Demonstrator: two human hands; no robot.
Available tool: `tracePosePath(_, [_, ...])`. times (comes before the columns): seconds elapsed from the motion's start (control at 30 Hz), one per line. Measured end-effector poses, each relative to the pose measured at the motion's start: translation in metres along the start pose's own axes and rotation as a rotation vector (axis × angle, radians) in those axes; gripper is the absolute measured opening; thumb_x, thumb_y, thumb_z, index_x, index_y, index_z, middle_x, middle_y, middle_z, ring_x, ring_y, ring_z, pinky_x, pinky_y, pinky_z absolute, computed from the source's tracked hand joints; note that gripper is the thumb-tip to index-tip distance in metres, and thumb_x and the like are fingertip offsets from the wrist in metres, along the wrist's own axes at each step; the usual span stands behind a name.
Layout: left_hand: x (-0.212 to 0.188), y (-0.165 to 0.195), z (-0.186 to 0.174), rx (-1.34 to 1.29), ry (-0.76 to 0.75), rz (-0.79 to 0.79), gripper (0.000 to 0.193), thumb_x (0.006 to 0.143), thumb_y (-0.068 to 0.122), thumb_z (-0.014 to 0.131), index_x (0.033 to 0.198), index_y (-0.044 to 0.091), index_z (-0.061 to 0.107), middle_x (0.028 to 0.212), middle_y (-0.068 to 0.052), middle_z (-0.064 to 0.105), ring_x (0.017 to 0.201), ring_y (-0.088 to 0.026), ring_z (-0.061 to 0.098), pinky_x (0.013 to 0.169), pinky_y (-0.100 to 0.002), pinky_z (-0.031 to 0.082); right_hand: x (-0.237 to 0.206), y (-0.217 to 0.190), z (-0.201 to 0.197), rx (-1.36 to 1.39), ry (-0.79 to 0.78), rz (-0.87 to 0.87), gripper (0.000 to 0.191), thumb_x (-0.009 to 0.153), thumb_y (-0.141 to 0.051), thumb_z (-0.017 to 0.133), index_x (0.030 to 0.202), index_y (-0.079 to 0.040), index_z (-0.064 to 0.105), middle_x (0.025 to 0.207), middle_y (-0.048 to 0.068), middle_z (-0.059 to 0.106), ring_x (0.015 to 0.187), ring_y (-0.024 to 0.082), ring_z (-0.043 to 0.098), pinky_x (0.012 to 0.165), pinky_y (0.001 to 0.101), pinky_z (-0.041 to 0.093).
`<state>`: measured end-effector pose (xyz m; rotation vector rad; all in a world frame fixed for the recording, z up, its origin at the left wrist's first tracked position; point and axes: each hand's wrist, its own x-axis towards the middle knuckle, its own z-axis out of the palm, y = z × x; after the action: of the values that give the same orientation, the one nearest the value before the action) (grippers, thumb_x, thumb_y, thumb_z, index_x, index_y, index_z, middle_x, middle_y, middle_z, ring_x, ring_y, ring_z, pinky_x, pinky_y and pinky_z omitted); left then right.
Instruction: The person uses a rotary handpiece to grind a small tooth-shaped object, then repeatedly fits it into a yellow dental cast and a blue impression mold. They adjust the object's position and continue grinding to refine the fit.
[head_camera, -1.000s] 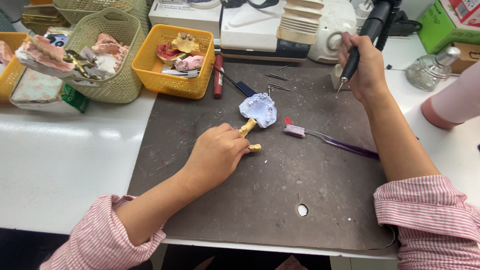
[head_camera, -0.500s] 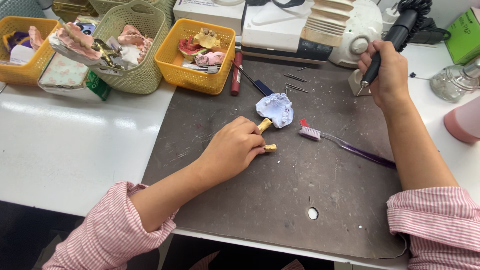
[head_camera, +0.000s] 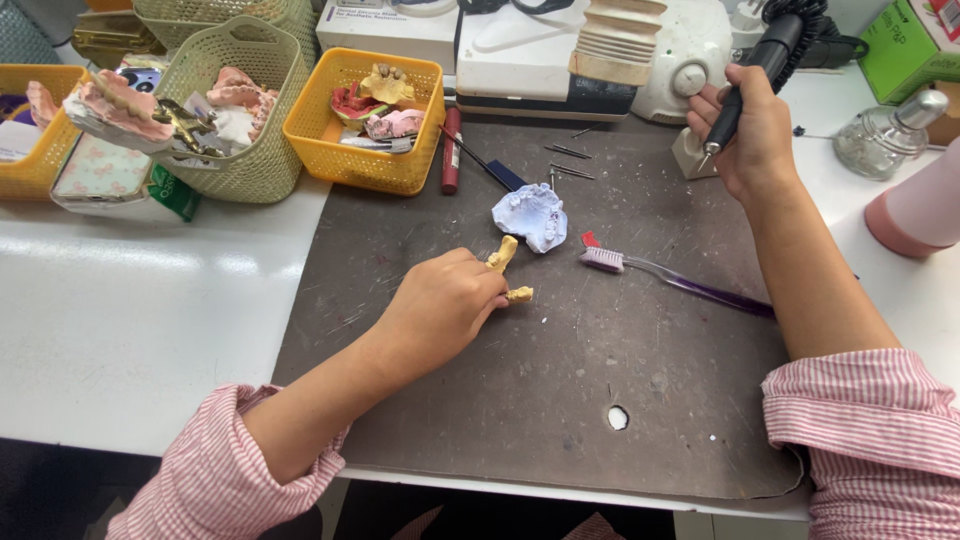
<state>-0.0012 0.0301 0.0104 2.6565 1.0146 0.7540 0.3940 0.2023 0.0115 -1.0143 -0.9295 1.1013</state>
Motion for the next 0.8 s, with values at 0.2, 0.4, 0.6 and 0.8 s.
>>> tracePosePath(0.2, [-0.002, 0.003, 0.001, -0.102, 0.065, -0.026, 0.010, 0.089, 0.009, 0.072, 0.094, 0.001, 0.072, 0.093, -0.010, 0.070, 0.091, -0.029, 0.064, 0.081, -0.042, 0.053, -0.002, -0.001, -0.003, 0.083, 0.012, 0.023, 0.043, 0.091, -0.036, 0.067, 0.101, 0.003, 0.052, 0.141, 0.039, 0.052, 0.136, 0.044, 0.062, 0.114, 0.0455, 0.058])
tracePosePath(0.4, [0.000, 0.007, -0.004, -0.101, 0.053, 0.023, 0.014, 0.078, 0.015, 0.081, 0.085, 0.005, 0.073, 0.097, -0.008, 0.064, 0.094, -0.028, 0.061, 0.080, -0.043, 0.049, -0.003, -0.001, -0.006, 0.152, 0.004, 0.048, 0.040, 0.090, -0.037, 0.069, 0.095, 0.000, 0.054, 0.142, 0.038, 0.055, 0.135, 0.044, 0.057, 0.117, 0.0473, 0.055])
tracePosePath(0.6, [-0.001, 0.008, -0.001, -0.210, 0.006, -0.039, 0.014, 0.082, 0.011, 0.081, 0.089, 0.005, 0.070, 0.099, -0.007, 0.063, 0.097, -0.027, 0.060, 0.086, -0.042, 0.050, -0.002, 0.001, -0.008, 0.170, -0.022, 0.049, 0.039, 0.090, -0.037, 0.069, 0.094, -0.001, 0.056, 0.143, 0.038, 0.051, 0.137, 0.044, 0.056, 0.120, 0.0475, 0.054])
tracePosePath(0.8, [-0.001, 0.003, 0.003, -0.260, -0.052, -0.070, 0.018, 0.080, 0.006, 0.080, 0.095, 0.004, 0.069, 0.099, -0.008, 0.065, 0.099, -0.029, 0.061, 0.089, -0.041, 0.050, -0.001, 0.006, -0.013, 0.177, -0.069, 0.013, 0.037, 0.093, -0.037, 0.067, 0.091, -0.003, 0.055, 0.146, 0.038, 0.047, 0.141, 0.045, 0.054, 0.120, 0.0479, 0.050])
